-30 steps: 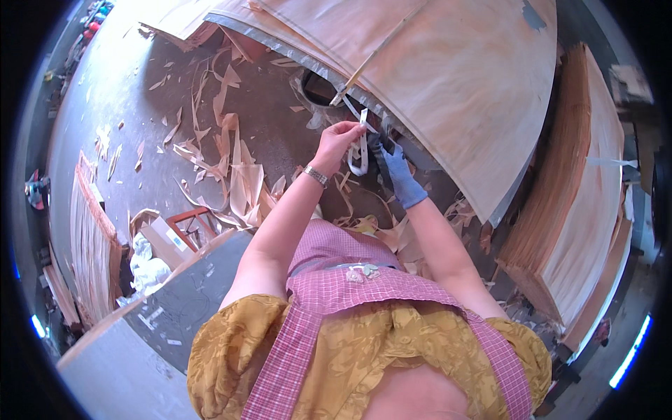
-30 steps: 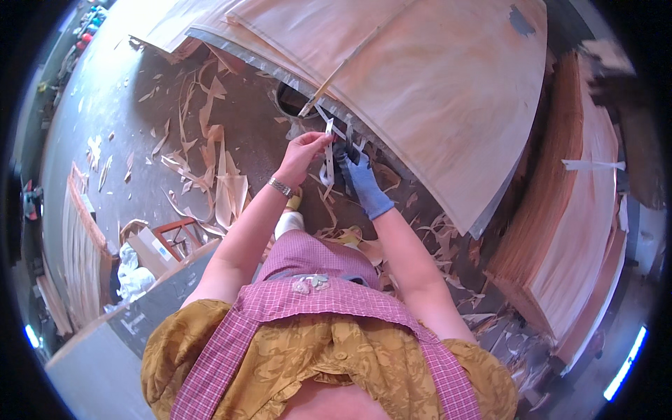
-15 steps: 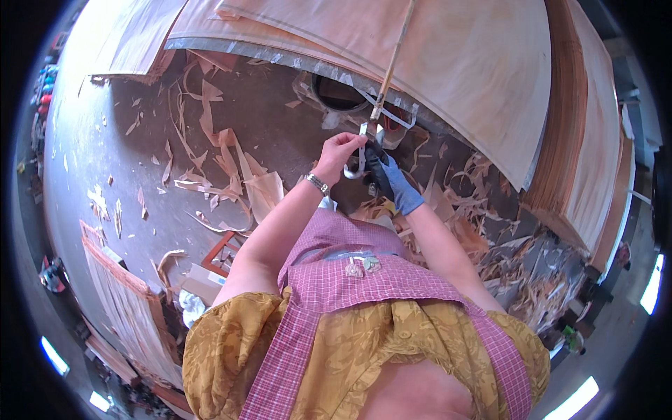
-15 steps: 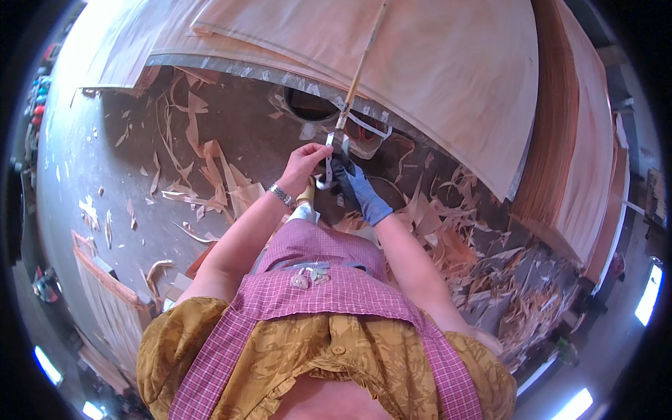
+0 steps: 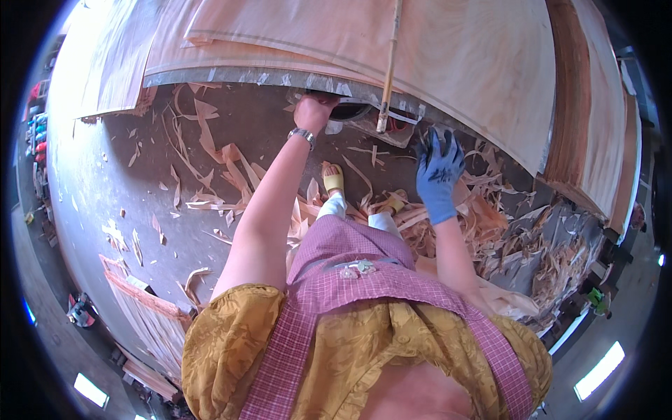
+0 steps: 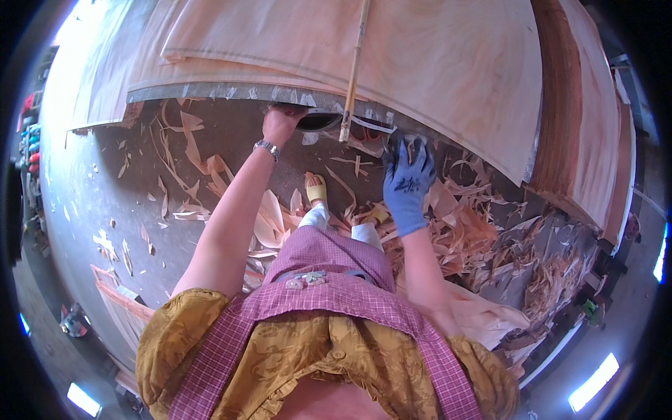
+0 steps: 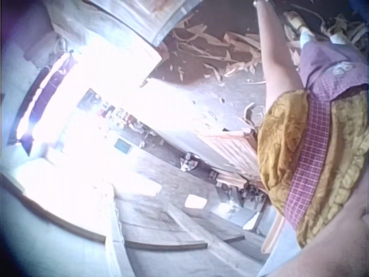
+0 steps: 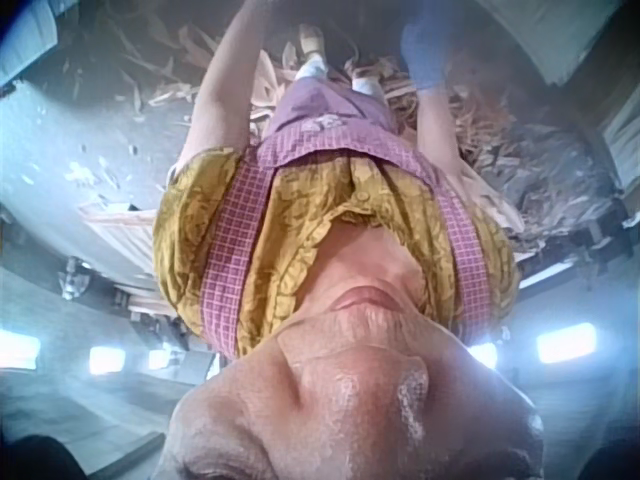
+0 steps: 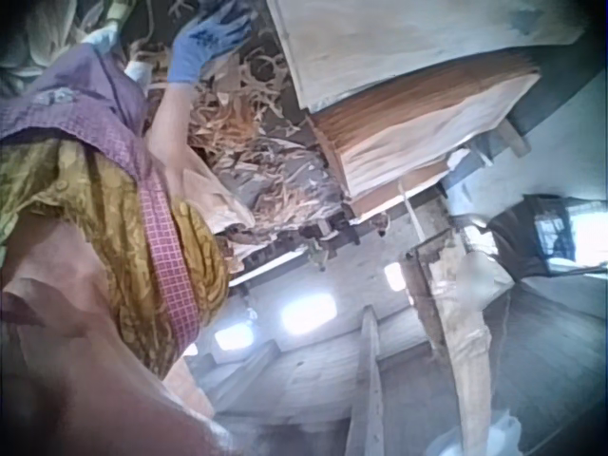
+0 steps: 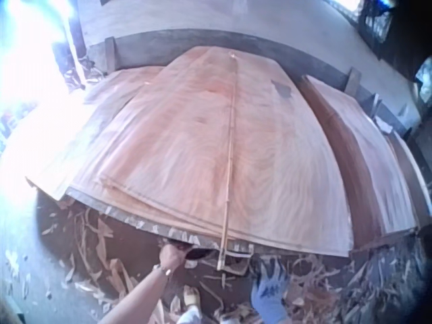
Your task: The person aligns a sheet of wood veneer on a table, measures a section using a rod, and uses a blade to cut a specific shape from the material.
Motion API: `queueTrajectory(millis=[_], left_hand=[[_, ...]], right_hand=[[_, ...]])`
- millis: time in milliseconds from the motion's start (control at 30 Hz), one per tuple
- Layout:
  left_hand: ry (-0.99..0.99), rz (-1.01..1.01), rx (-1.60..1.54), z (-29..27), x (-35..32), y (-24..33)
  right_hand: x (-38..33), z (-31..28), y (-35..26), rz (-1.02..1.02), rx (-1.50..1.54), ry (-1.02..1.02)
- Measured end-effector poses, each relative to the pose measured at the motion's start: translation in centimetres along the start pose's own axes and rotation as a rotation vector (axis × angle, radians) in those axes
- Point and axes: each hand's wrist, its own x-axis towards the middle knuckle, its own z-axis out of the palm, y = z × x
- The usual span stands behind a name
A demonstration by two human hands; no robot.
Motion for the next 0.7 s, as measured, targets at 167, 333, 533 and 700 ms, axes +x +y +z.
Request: queueTrajectory(millis=[167,333,533,700], left_hand=[[0.119,-0.038,0.366,1.1,2.8,0.3],[0.066,-0.062,0.574,2.4,4.5,-0.4],[0.029,-0.003,0.638,0.3,2.4,-0.3],[0.337,-0.076,0.872,-14.6,-2.7,-8.1]], right_hand=[[-3.3,9.0,-6.1,0.862,1.532,-0.160],[-0.3,21.8,-9.2,0.857,1.608,0.069],[4.5,17.9,-11.8,0.943,1.565,-0.110],[3.1,22.8,-10.2,0.718,1.273,-0.094]])
